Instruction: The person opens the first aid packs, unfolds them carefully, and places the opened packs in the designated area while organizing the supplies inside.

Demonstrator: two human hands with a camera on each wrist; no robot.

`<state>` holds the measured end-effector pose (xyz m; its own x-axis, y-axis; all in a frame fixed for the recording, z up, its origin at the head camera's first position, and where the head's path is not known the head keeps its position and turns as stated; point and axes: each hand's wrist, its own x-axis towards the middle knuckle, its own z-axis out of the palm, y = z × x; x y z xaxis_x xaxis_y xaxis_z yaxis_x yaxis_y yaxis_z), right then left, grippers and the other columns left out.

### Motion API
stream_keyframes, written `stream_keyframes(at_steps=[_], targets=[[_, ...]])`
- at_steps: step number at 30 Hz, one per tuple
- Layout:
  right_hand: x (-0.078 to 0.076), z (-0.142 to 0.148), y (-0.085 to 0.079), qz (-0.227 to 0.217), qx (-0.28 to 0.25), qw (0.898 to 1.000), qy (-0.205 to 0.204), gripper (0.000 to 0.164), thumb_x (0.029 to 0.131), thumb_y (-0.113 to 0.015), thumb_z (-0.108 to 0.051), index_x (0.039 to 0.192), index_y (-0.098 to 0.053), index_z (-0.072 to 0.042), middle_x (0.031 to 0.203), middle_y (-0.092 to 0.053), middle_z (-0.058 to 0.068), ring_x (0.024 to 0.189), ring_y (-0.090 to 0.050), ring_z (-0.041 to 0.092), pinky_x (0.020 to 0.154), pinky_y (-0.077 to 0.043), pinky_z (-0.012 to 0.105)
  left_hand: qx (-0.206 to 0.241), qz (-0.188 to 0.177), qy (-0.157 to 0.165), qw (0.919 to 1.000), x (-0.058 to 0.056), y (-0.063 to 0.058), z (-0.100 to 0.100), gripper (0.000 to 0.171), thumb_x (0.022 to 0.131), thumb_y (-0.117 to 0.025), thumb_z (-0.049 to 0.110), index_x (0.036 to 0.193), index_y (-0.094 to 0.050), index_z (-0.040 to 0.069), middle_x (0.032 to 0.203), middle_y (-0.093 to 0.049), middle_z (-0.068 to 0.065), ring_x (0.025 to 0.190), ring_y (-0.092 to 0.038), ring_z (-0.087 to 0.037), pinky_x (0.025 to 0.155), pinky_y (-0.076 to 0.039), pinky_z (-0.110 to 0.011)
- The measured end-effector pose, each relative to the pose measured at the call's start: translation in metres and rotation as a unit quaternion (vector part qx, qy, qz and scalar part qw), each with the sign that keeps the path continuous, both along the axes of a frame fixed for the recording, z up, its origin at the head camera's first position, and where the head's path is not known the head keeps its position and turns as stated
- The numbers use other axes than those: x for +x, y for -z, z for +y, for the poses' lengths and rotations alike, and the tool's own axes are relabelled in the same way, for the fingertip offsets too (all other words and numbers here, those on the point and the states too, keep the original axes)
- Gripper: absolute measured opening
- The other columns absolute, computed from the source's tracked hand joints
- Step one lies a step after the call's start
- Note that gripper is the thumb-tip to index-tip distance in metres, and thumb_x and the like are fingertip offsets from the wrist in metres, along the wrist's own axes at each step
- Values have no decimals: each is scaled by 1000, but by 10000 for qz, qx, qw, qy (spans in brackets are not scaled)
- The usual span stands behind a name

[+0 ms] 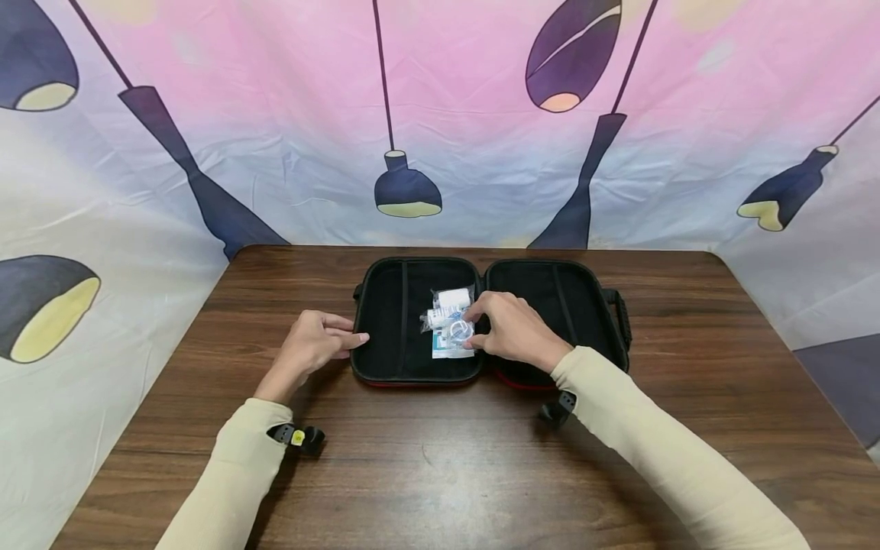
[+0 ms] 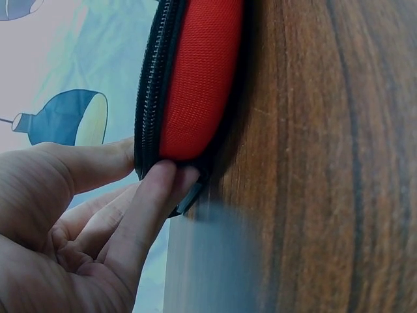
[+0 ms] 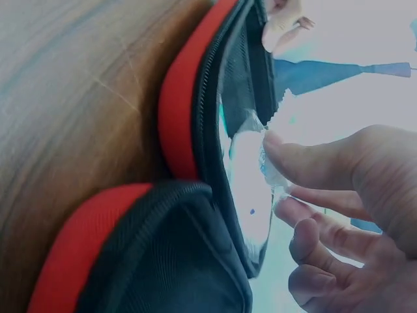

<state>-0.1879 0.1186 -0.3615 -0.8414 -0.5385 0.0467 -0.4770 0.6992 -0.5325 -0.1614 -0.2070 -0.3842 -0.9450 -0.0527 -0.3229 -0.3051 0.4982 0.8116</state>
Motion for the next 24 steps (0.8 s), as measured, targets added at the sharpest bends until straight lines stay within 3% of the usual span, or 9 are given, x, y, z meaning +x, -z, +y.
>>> stream_keyframes(at_steps=[4,15,24], targets=[[-2,13,-2,17,15,10000,82,34,83,-86,-23,113,-77,-9,114,-70,6,100,-66,26,77,-55,38,0,3,8,10000,1,0,1,56,90,-80,23,133,-60,-7,126,-66,-26,102,-72,-30,84,-60,-37],[-13,66,-6,64,139,9982,581,30,83,-86,-19,109,-78,-7,111,-70,10,75,-59,19,60,-43,34,-11,59,48,10000,1,0,0,56,89,-81,24,132,-61,-6,124,-67,-25,100,-73,-29,83,-61,-37],[-28,107,0,-2,441,9936,1036,30,86,-83,-18,110,-76,-2,111,-70,17,84,-63,27,69,-51,42,-66,83,63,9999,0,0,-1,57,89,-81,25,132,-61,-6,123,-68,-25,97,-74,-27,82,-61,-37]])
